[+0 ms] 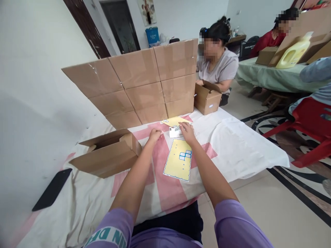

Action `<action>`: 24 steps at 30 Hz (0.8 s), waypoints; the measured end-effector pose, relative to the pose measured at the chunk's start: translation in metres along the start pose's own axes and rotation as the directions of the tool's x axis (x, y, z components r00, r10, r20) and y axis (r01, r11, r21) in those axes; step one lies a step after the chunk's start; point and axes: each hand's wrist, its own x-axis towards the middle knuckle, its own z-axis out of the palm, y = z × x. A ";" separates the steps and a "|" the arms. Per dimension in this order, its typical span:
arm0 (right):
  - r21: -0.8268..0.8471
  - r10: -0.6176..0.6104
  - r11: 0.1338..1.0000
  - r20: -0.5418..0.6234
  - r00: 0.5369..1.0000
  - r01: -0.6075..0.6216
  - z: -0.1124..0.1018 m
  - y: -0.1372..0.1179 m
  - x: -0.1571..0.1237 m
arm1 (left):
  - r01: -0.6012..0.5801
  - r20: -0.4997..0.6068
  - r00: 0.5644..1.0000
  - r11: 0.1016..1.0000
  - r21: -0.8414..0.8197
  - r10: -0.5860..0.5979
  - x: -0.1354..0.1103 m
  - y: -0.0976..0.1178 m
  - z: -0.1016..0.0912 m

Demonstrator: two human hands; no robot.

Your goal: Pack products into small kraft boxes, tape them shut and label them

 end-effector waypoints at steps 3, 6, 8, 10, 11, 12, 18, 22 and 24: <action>-0.002 0.000 1.000 -0.011 1.000 0.000 -0.002 -0.002 0.000 | -0.052 0.038 0.998 0.999 0.008 0.052 -0.011 0.005 -0.007; -0.002 -0.027 1.000 -0.043 0.999 0.027 -0.012 -0.021 0.000 | -0.161 0.055 0.986 0.987 0.001 0.160 -0.037 0.013 -0.019; 0.024 -0.104 0.994 -0.044 0.994 0.106 -0.022 -0.047 -0.002 | -0.236 0.059 0.970 0.972 -0.013 0.237 -0.063 0.018 -0.031; 0.118 -0.199 0.974 0.033 0.980 0.194 -0.034 -0.085 -0.010 | -0.296 0.068 0.952 0.955 -0.032 0.298 -0.095 0.023 -0.045; 0.194 -0.229 0.959 0.114 0.967 0.204 -0.040 -0.106 -0.016 | -0.318 0.073 0.945 0.947 -0.039 0.320 -0.111 0.024 -0.052; 0.269 -0.252 0.945 0.225 0.941 0.189 -0.044 -0.128 -0.023 | -0.335 0.076 0.938 0.941 -0.044 0.338 -0.127 0.025 -0.061; 0.297 -0.334 0.938 0.645 0.687 0.176 -0.046 -0.233 -0.072 | -0.356 0.005 0.934 0.934 -0.024 0.356 -0.200 0.012 -0.119; 0.223 -0.412 0.904 0.687 0.599 0.365 -0.036 -0.273 -0.085 | -0.355 -0.007 0.935 0.935 0.005 0.355 -0.225 -0.013 -0.159; 0.175 -0.434 0.867 0.724 0.536 0.466 -0.029 -0.291 -0.088 | -0.351 -0.046 0.935 0.936 0.022 0.351 -0.233 -0.028 -0.175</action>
